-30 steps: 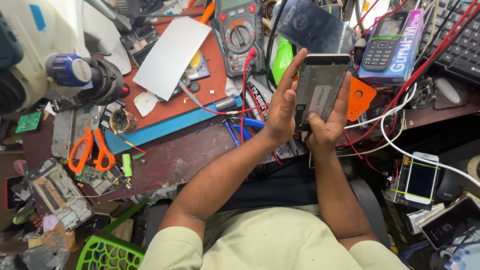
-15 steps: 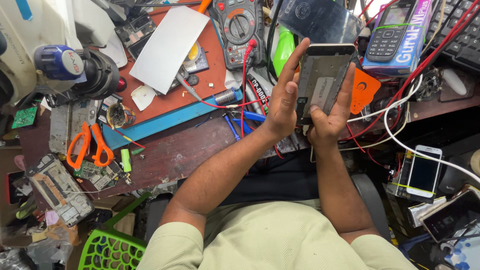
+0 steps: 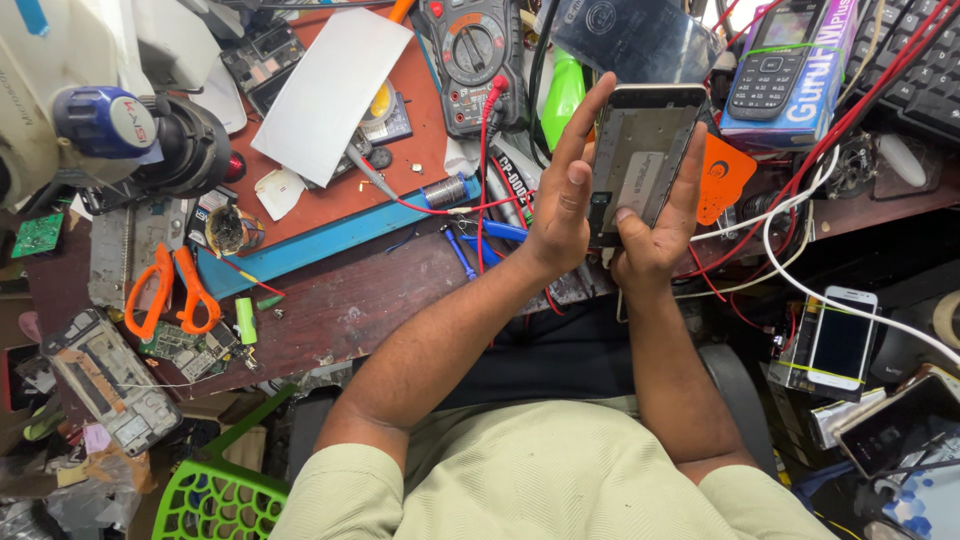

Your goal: The person repairs a smartphone at a cluttered workbench. They handle the phone's exposed motherboard and chassis, fit the midframe and back cover together, press the edges to seat the cover, then pick up a screwdriver and work on the phone's edge.

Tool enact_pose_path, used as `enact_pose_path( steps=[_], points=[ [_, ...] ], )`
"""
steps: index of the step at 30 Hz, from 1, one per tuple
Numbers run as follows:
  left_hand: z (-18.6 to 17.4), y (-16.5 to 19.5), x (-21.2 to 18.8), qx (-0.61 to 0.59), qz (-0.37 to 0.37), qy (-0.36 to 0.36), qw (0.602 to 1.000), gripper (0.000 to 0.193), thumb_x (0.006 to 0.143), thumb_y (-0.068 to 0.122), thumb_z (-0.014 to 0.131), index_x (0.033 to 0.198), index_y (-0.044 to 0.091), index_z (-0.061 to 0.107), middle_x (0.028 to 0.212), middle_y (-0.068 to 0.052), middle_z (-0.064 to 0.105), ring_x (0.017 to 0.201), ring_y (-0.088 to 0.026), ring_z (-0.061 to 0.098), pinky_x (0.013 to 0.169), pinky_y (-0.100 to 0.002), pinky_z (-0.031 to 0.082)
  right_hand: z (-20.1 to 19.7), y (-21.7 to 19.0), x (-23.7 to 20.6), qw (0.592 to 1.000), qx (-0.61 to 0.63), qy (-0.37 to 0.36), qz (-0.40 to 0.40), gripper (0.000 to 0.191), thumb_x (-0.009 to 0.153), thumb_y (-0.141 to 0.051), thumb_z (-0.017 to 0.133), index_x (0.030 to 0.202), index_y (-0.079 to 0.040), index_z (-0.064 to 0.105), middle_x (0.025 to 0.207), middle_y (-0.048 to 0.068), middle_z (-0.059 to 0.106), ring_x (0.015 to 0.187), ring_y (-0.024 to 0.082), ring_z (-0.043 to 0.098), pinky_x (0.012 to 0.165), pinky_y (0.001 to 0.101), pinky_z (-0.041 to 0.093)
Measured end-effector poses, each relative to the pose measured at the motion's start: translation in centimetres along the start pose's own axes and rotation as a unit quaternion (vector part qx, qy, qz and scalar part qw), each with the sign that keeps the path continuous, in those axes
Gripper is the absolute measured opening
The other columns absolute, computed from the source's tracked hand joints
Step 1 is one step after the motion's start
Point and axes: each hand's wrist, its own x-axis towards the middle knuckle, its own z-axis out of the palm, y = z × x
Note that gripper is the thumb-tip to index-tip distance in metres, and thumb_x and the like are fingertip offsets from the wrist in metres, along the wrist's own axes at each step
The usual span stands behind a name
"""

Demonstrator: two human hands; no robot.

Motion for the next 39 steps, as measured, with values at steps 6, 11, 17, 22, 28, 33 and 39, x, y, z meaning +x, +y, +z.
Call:
enact_pose_path(
  steps=[6, 11, 17, 22, 28, 33, 39],
  points=[
    [0.0, -0.1, 0.0, 0.005, 0.002, 0.003, 1.000, 0.082, 0.113, 0.067, 0.028, 0.165, 0.004, 0.021, 0.172, -0.012, 0.024, 0.154, -0.023, 0.028, 0.130, -0.038, 0.022, -0.1, 0.1, -0.1, 1.000, 0.012, 0.001, 0.011, 0.097, 0.080, 0.009, 0.047, 0.169, -0.011, 0.015, 0.166, 0.012, 0.038, 0.145, 0.021, 0.045, 0.127, 0.0360, 0.036],
    [0.1, 0.6, 0.2, 0.014, -0.003, -0.003, 1.000, 0.085, 0.112, 0.069, 0.027, 0.166, 0.005, 0.019, 0.166, -0.012, 0.030, 0.147, -0.022, 0.038, 0.128, -0.036, 0.028, -0.2, 0.1, -0.1, 1.000, 0.019, 0.001, 0.011, 0.096, 0.081, 0.009, 0.048, 0.169, -0.011, 0.014, 0.168, 0.012, 0.037, 0.146, 0.020, 0.043, 0.127, 0.0351, 0.033],
    [0.2, 1.7, 0.4, 0.016, 0.005, 0.001, 1.000, 0.088, 0.107, 0.072, 0.028, 0.161, 0.004, 0.020, 0.154, -0.016, 0.044, 0.133, -0.020, 0.055, 0.119, -0.035, 0.039, -0.3, 0.2, -0.3, 1.000, -0.001, 0.000, 0.007, 0.096, 0.081, 0.008, 0.048, 0.169, -0.010, 0.015, 0.167, 0.012, 0.037, 0.146, 0.020, 0.043, 0.129, 0.0353, 0.034],
    [0.2, 1.6, 0.3, -0.007, -0.031, -0.009, 0.999, 0.090, 0.107, 0.072, 0.029, 0.167, 0.005, 0.017, 0.135, -0.018, 0.064, 0.123, -0.020, 0.060, 0.117, -0.034, 0.042, -0.2, 0.1, -0.3, 1.000, 0.011, 0.001, 0.008, 0.095, 0.082, 0.008, 0.048, 0.169, -0.011, 0.014, 0.167, 0.011, 0.037, 0.146, 0.020, 0.043, 0.129, 0.0351, 0.034],
    [0.1, 1.2, 0.1, -0.002, -0.013, -0.008, 1.000, 0.086, 0.111, 0.071, 0.029, 0.167, 0.006, 0.019, 0.163, -0.016, 0.039, 0.139, -0.020, 0.051, 0.125, -0.033, 0.037, 0.0, -0.1, -0.3, 1.000, 0.013, 0.011, 0.014, 0.097, 0.080, 0.008, 0.048, 0.169, -0.010, 0.014, 0.166, 0.011, 0.039, 0.145, 0.020, 0.044, 0.127, 0.0349, 0.034],
    [0.1, 1.4, 0.1, 0.004, -0.017, -0.010, 1.000, 0.089, 0.108, 0.072, 0.028, 0.167, 0.006, 0.018, 0.155, -0.016, 0.041, 0.134, -0.021, 0.055, 0.120, -0.034, 0.040, 0.0, 0.0, -0.3, 0.999, 0.035, 0.005, 0.012, 0.096, 0.081, 0.008, 0.047, 0.169, -0.011, 0.014, 0.163, 0.011, 0.041, 0.143, 0.020, 0.046, 0.126, 0.0350, 0.035],
    [0.2, 1.8, 0.3, 0.007, -0.020, -0.007, 1.000, 0.089, 0.108, 0.073, 0.028, 0.165, 0.006, 0.018, 0.141, -0.018, 0.058, 0.126, -0.020, 0.061, 0.113, -0.034, 0.042, -0.1, 0.0, -0.4, 1.000, 0.027, 0.003, 0.010, 0.096, 0.081, 0.009, 0.047, 0.169, -0.011, 0.014, 0.164, 0.011, 0.041, 0.143, 0.020, 0.046, 0.126, 0.0351, 0.036]
  ],
)
